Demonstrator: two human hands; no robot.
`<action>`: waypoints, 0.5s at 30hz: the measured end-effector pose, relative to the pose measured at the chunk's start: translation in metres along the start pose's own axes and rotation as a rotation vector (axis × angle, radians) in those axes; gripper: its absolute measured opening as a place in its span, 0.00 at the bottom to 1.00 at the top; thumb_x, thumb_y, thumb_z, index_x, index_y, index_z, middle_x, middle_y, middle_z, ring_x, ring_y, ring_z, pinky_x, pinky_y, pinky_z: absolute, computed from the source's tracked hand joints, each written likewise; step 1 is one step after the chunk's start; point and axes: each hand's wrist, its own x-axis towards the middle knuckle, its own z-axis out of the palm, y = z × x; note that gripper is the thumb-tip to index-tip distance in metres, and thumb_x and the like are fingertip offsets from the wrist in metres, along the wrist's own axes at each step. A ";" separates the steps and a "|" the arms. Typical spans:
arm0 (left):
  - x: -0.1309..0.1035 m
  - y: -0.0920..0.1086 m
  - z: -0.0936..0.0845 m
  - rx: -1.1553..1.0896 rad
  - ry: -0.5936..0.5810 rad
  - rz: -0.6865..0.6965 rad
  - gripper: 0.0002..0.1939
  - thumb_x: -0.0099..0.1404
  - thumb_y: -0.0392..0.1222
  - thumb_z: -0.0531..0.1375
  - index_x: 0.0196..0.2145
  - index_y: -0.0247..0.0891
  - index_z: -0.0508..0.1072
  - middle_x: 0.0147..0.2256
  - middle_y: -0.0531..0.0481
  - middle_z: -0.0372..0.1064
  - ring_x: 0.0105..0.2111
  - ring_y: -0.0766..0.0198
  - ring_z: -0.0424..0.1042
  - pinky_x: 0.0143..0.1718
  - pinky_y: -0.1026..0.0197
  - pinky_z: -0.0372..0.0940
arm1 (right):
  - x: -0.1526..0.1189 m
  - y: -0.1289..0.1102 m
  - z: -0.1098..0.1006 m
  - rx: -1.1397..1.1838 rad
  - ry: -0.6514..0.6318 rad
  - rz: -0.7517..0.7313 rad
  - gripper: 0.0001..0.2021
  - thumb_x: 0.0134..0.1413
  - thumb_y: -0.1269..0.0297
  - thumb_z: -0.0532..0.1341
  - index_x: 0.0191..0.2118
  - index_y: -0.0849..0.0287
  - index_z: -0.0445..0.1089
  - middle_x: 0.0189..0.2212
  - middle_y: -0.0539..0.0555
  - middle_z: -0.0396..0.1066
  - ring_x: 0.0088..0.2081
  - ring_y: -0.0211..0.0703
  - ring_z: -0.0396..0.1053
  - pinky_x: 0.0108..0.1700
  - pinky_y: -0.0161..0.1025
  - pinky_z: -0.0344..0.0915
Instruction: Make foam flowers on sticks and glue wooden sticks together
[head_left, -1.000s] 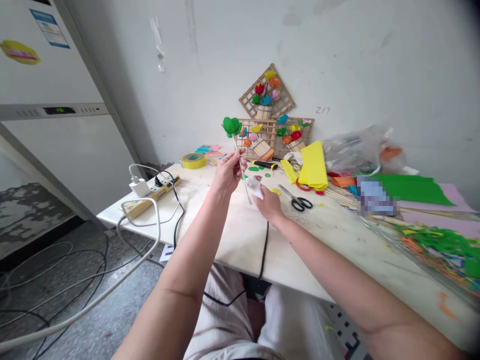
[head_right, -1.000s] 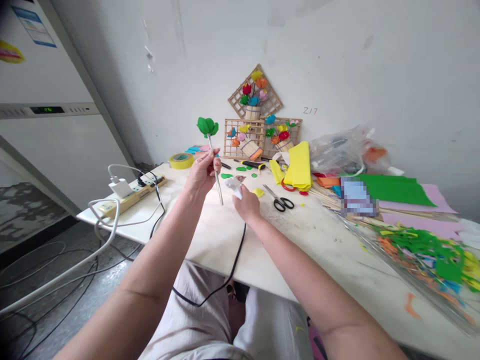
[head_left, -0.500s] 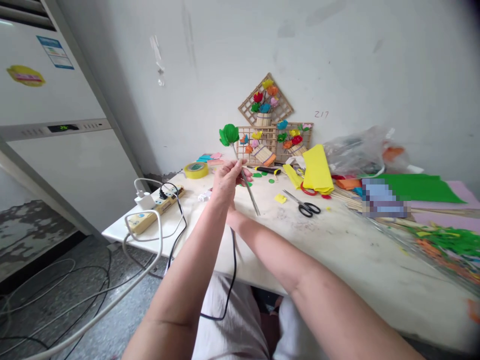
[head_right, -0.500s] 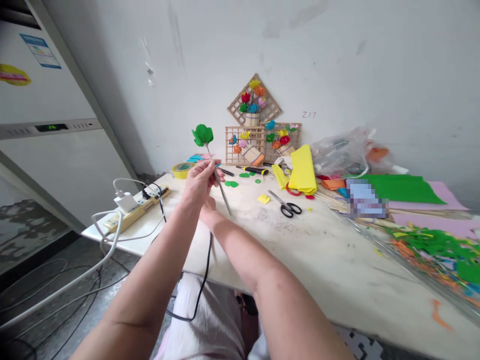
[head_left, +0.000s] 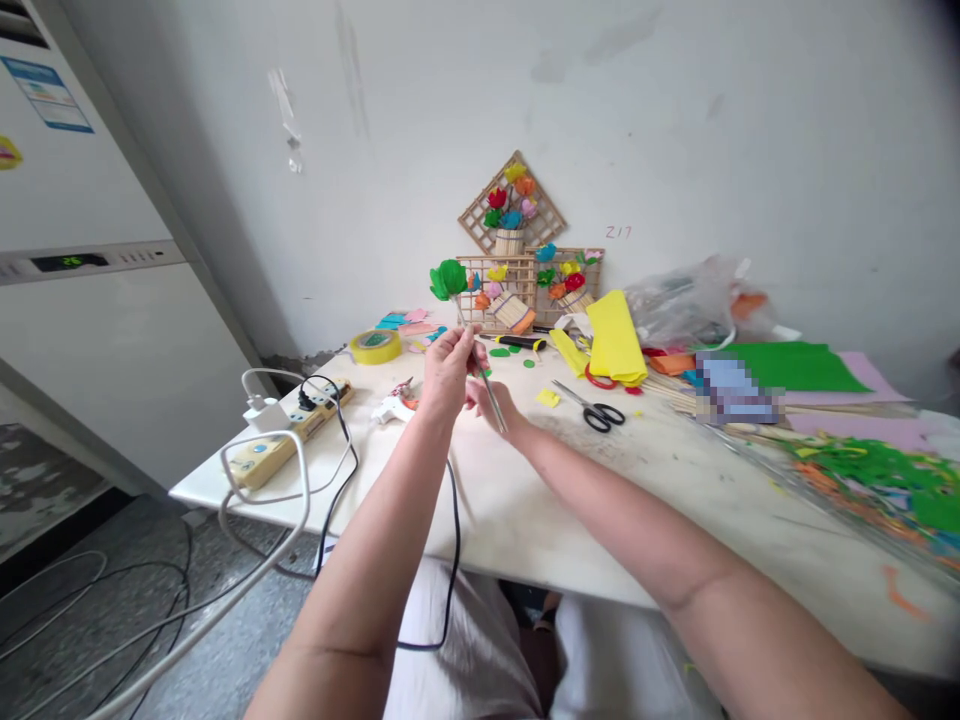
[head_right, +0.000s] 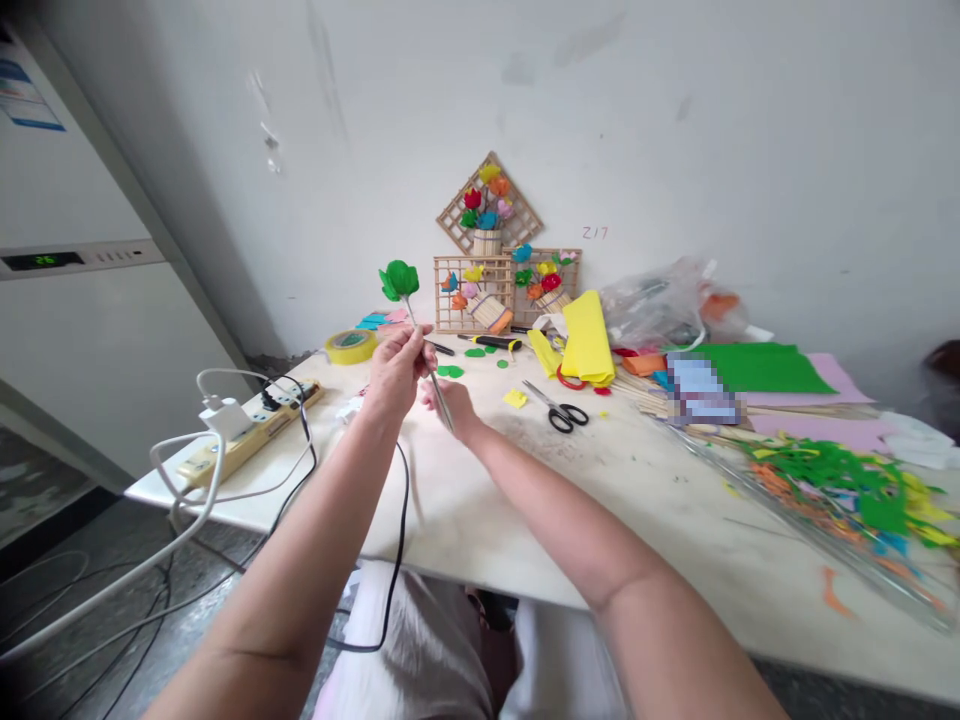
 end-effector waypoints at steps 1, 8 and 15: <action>0.000 -0.003 0.003 -0.004 0.003 -0.014 0.11 0.58 0.46 0.61 0.32 0.34 0.70 0.17 0.56 0.63 0.15 0.74 0.61 0.15 0.71 0.52 | -0.006 -0.001 -0.016 0.099 -0.028 0.086 0.16 0.51 0.53 0.56 0.28 0.62 0.69 0.18 0.52 0.69 0.21 0.37 0.66 0.22 0.31 0.61; 0.004 -0.032 0.030 -0.004 0.055 -0.099 0.10 0.59 0.44 0.60 0.30 0.34 0.67 0.20 0.53 0.67 0.19 0.71 0.67 0.19 0.71 0.58 | -0.045 -0.015 -0.088 0.308 -0.171 0.088 0.25 0.48 0.44 0.58 0.37 0.65 0.70 0.22 0.53 0.71 0.19 0.35 0.65 0.20 0.31 0.59; 0.008 -0.056 0.062 -0.073 0.091 -0.164 0.09 0.61 0.44 0.58 0.32 0.34 0.66 0.23 0.52 0.71 0.22 0.70 0.70 0.24 0.70 0.63 | -0.052 -0.006 -0.129 0.264 0.021 0.088 0.21 0.44 0.48 0.61 0.33 0.66 0.71 0.13 0.40 0.49 0.14 0.26 0.44 0.16 0.28 0.39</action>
